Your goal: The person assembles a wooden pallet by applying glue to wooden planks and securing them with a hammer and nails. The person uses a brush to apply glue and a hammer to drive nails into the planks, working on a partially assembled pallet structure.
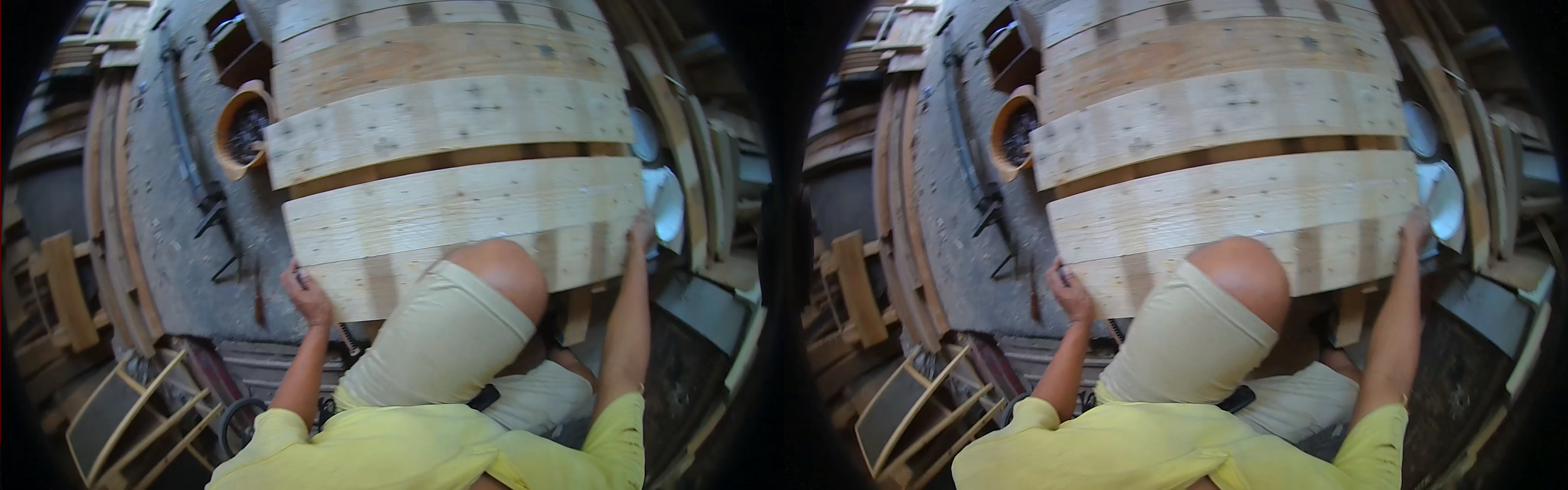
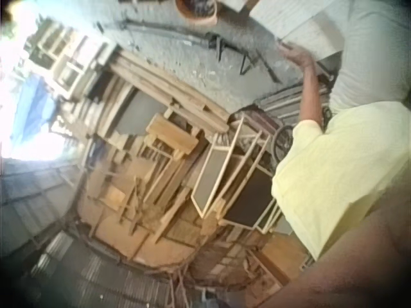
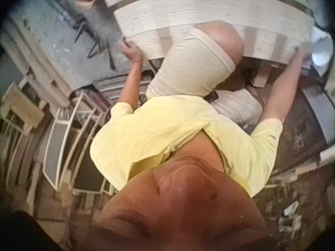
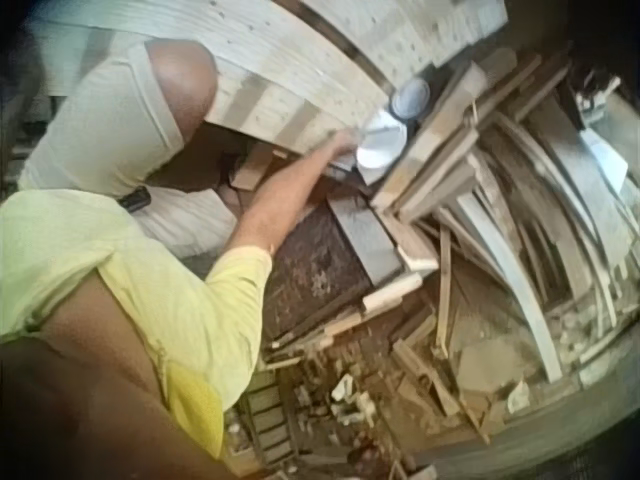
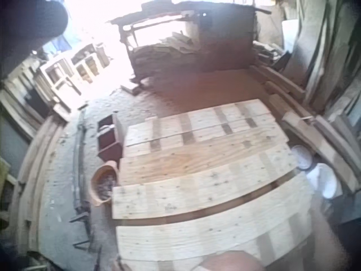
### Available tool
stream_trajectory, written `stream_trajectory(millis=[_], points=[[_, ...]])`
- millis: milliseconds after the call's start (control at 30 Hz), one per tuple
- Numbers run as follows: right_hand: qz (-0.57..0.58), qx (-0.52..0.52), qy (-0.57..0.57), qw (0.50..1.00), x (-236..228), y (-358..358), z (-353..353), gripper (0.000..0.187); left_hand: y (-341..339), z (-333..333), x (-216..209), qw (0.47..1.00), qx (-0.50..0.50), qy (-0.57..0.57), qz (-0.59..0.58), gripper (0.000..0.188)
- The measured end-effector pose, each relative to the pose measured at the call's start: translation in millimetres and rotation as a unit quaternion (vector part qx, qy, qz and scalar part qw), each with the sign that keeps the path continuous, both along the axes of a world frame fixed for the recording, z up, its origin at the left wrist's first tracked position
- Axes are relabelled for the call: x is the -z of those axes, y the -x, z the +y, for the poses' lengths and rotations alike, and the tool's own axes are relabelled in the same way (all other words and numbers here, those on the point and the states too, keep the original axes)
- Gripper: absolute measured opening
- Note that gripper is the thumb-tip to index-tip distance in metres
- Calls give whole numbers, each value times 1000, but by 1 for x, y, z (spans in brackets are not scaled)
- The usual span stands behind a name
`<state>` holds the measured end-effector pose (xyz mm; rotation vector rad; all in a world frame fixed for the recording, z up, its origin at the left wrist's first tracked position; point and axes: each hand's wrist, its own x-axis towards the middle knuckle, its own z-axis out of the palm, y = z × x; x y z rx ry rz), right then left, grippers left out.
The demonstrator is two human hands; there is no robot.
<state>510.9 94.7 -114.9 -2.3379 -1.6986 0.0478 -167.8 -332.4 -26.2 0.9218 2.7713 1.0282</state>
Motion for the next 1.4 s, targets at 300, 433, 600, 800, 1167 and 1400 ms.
stream_trajectory(millis=[300, 433, 600, 800, 1167, 1400], points=[[150, 141, 34, 978, -67, 70, -23, 41, -4, 5, -8, 1000, 18, -7, 13, 31], [129, 108, 17, 986, -67, 73, -20, 40, -4, 5, -8, 999, 16, 3, 31, 32], [103, 98, 10, 990, -48, 59, -18, 38, -6, 8, -8, 1000, -2, 9, 30, 33], [36, 78, 12, 996, -40, 51, -17, 37, -4, 7, -4, 999, 4, 12, 33, 33], [149, 120, -26, 981, -56, 65, -26, 40, 1, 17, -23, 990, -22, -29, -136, 43], [359, 84, -161, 916, -93, 98, -97, 37, -30, 197, -73, 928, 368, -28, 53, 63]])
